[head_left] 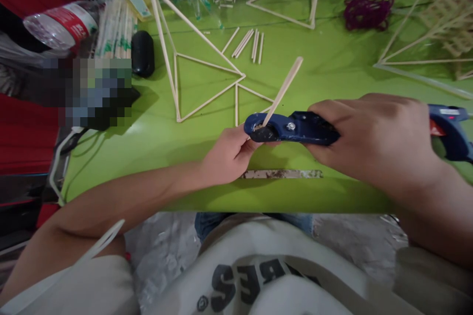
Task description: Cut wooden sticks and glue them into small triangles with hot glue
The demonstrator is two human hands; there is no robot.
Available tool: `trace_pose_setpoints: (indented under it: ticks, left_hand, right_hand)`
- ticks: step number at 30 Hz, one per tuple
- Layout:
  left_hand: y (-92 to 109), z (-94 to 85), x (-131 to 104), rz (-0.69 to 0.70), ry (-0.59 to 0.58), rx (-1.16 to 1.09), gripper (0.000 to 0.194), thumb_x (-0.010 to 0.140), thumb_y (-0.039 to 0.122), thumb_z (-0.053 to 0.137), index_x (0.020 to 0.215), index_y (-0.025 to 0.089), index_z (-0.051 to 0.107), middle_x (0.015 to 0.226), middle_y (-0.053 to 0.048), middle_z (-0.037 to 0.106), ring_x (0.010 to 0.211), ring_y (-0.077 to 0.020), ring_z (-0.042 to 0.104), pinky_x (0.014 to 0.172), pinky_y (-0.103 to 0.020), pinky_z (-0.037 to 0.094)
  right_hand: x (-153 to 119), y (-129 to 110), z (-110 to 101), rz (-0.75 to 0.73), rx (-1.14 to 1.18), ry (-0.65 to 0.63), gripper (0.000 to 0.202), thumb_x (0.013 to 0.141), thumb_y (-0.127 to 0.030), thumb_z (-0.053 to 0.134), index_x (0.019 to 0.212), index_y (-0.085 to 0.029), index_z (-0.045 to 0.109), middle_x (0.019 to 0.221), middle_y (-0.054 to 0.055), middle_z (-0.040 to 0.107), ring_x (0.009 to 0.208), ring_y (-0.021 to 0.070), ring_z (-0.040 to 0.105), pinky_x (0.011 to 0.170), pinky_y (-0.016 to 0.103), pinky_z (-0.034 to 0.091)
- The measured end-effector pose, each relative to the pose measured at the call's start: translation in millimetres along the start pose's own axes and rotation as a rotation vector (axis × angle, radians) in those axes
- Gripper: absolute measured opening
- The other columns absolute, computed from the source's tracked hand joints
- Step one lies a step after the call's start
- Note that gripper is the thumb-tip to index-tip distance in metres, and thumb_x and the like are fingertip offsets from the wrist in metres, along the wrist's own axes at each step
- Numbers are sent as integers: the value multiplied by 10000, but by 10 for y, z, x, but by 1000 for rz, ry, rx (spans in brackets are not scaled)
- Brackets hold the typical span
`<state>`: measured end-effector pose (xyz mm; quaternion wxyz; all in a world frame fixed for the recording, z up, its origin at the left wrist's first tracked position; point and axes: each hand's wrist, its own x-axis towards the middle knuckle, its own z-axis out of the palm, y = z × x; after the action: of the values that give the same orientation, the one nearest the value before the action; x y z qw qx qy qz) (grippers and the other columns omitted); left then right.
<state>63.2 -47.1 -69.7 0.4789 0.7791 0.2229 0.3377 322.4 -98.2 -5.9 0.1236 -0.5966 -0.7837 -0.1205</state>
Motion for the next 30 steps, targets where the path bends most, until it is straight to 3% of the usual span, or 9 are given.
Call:
trace_pose_setpoints:
  ticks: [6, 12, 16, 19, 22, 25, 30]
  left_hand:
    - [35, -7, -10, -39, 8, 17, 326, 1181, 316, 499, 1225, 204, 802, 1149, -99, 870, 1080, -225, 837, 999, -391, 675]
    - [8, 37, -48, -53, 58, -37, 304, 1183, 335, 511, 1215, 172, 765, 1145, -108, 877, 1099, -218, 846, 1023, -373, 676]
    - [-14, 35, -46, -44, 85, -27, 305, 1185, 359, 521, 1185, 178, 766, 1129, -96, 876, 1085, -208, 843, 1020, -365, 669]
    - [-7, 3, -22, -2, 78, 35, 299, 1177, 367, 545, 1138, 179, 775, 1100, -91, 874, 1024, -202, 843, 952, -336, 671]
    - [21, -21, -6, 11, 54, 41, 312, 1180, 356, 534, 1136, 180, 788, 1102, -98, 877, 1017, -206, 848, 943, -330, 676]
    - [42, -21, -16, -22, 33, 8, 311, 1177, 376, 544, 1160, 188, 792, 1116, -100, 881, 1043, -216, 855, 977, -352, 689]
    - [8, 28, -52, -121, 62, -157, 305, 1171, 399, 566, 1188, 170, 767, 1150, -112, 874, 1063, -212, 857, 1001, -361, 704]
  right_hand:
    - [38, -11, 6, -15, 23, -6, 162, 847, -329, 642, 880, -208, 745, 652, 70, 641, 617, 217, 512, 618, 356, 194]
    - [85, -96, 61, 47, 61, -44, 231, 852, -166, 574, 963, -205, 773, 789, 80, 739, 691, 240, 602, 656, 369, 294]
    - [99, -122, 121, 66, 140, -49, 204, 915, -355, 631, 960, -198, 752, 777, 99, 713, 702, 244, 603, 667, 368, 294]
    - [106, -110, 152, 47, 169, -77, 534, 979, -703, 584, 973, -195, 749, 761, 114, 699, 687, 237, 579, 645, 364, 281]
    - [113, -78, 177, 15, 170, -44, 866, 967, -958, 328, 906, -195, 735, 673, 90, 647, 583, 198, 488, 599, 355, 237]
    - [124, -53, 196, 10, 182, -4, 984, 994, -963, 126, 842, -187, 712, 632, 81, 617, 540, 184, 447, 579, 352, 214]
    - [157, -35, 197, 39, 172, 23, 959, 1068, -854, 73, 827, -182, 713, 622, 79, 598, 533, 176, 452, 578, 354, 175]
